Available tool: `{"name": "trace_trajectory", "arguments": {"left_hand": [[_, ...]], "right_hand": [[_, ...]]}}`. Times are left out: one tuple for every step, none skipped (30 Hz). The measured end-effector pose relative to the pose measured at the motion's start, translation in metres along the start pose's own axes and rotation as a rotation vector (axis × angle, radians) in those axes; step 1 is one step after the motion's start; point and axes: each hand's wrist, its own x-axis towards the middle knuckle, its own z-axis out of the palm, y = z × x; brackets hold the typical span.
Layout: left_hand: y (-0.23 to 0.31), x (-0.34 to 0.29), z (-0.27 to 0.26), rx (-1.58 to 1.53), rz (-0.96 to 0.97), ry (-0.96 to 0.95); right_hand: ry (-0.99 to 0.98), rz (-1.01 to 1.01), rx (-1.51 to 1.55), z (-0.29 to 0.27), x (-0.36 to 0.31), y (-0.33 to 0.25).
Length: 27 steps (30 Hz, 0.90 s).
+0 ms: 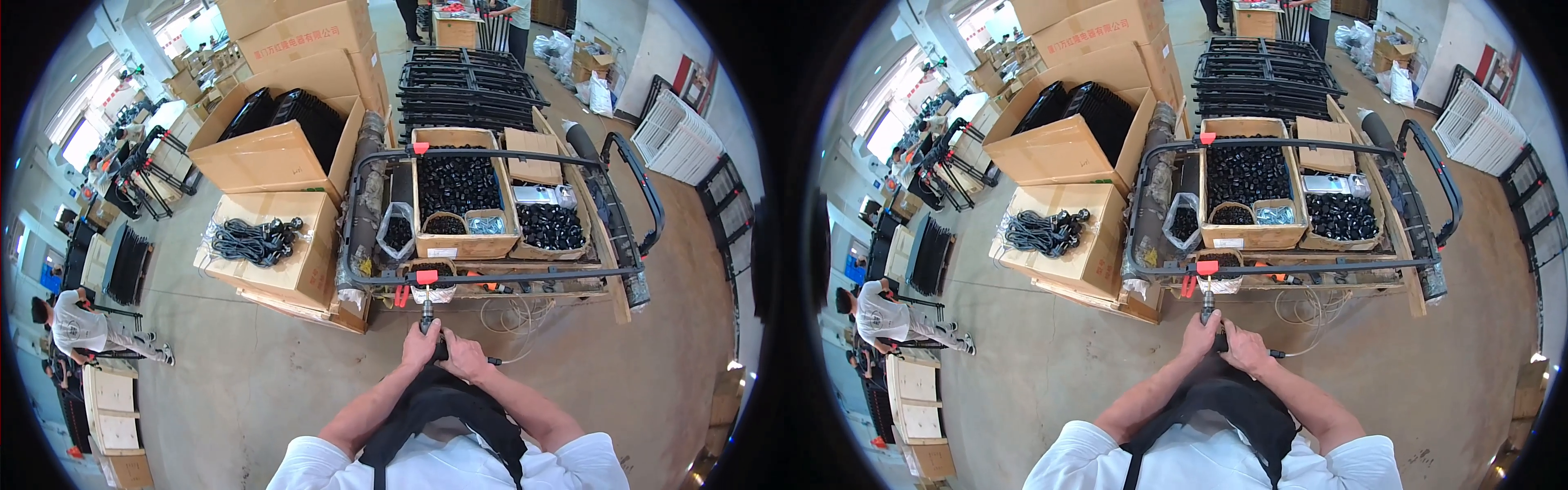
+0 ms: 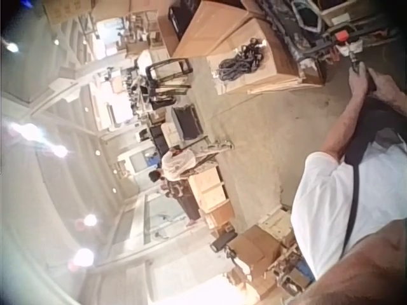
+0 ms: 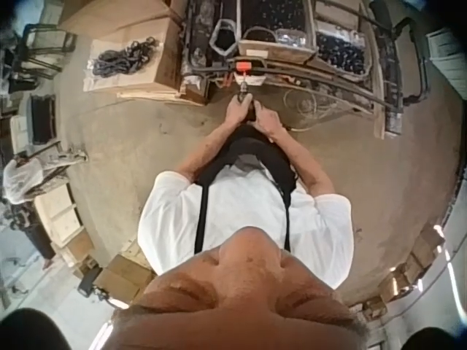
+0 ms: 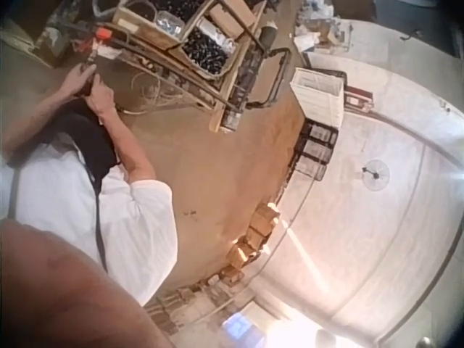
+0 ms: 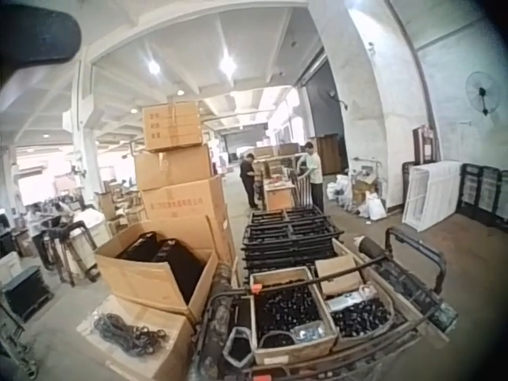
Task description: Assemble a metal frame using a power drill and electrical wires.
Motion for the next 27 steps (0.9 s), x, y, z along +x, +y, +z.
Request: {"name": "trace_trajectory", "arguments": {"left_hand": [[-0.002,0.002,0.001,0.014,0.0,0.013],[-0.001,0.003,0.001,0.02,0.004,0.006],[-0.001,0.004,0.002,0.019,0.022,0.003],[0.0,0.005,0.002,0.018,0.039,0.0],[0.0,0.006,0.002,0.024,0.04,-0.004],[0.0,0.008,0.003,0.028,0.042,0.002],[0.0,0.009,0.003,0.032,0.044,0.008],[0.001,0.01,0.003,0.035,0.046,0.003],[0.002,0.011,0.003,0.039,0.042,0.003],[0.003,0.012,0.003,0.042,0.039,0.003],[0.005,0.012,0.003,0.044,0.04,-0.001],[0.006,0.012,0.003,0.045,0.039,-0.001],[0.008,0.012,0.003,0.047,0.037,-0.001],[0.009,0.013,0.002,0.048,0.037,-0.004],[0.01,0.014,0.002,0.046,0.034,-0.01],[0.011,0.014,0.002,0.045,0.03,-0.017],[0.008,0.016,0.002,0.044,0.029,-0.015],[0.005,0.019,0.002,0.038,0.029,-0.004],[0.001,0.022,0.001,0.032,0.028,0.008],[0.005,0.021,0.002,0.033,0.028,0.0],[0.008,0.02,0.003,0.025,0.024,-0.008],[0.012,0.018,0.004,0.016,0.019,-0.016],[0.01,0.019,0.003,0.017,0.017,-0.017],[0.009,0.018,0.002,0.029,0.012,-0.021],[0.007,0.018,0.001,0.041,0.008,-0.026],[0.004,0.018,0.001,0.043,0.006,-0.027],[0.001,0.019,0.001,0.025,0.007,-0.034]], "right_hand": [[0.006,0.002,0.004,0.0,0.001,0.001],[0.007,-0.013,0.001,0.0,0.002,0.002],[0.008,-0.028,-0.001,0.0,0.002,0.003],[0.013,-0.02,0.003,0.0,0.002,0.005],[0.001,-0.011,0.005,-0.002,0.002,0.004],[-0.012,-0.002,0.007,-0.005,0.003,0.002],[-0.01,0.002,0.011,-0.006,0.004,0.0],[-0.007,-0.002,0.017,-0.006,0.005,0.002],[-0.004,-0.006,0.023,-0.007,0.006,0.002],[-0.001,-0.002,0.024,-0.006,0.006,0.002],[-0.002,0.006,0.02,-0.006,0.007,0.002],[-0.004,0.014,0.017,-0.006,0.008,0.002],[-0.002,0.019,0.017,-0.007,0.008,0.003],[-0.017,0.033,0.014,-0.008,0.009,0.002],[-0.031,0.047,0.01,-0.01,0.01,0.001],[-0.031,0.05,0.011,-0.012,0.011,-0.001],[-0.05,0.066,0.016,-0.014,0.012,-0.004],[-0.069,0.081,0.02,-0.016,0.013,-0.007],[-0.071,0.079,0.02,-0.013,0.015,-0.007],[-0.042,0.022,-0.019,-0.011,0.015,-0.003],[-0.014,-0.035,-0.058,-0.008,0.015,0.0],[-0.013,-0.027,-0.057,-0.005,0.013,0.003],[-0.017,-0.02,-0.047,-0.004,0.014,0.0],[-0.022,-0.013,-0.036,-0.004,0.014,-0.002],[-0.023,-0.011,-0.034,-0.005,0.013,-0.004],[-0.001,-0.024,-0.037,-0.006,0.012,-0.005],[0.021,-0.036,-0.041,-0.006,0.011,-0.006]]}}
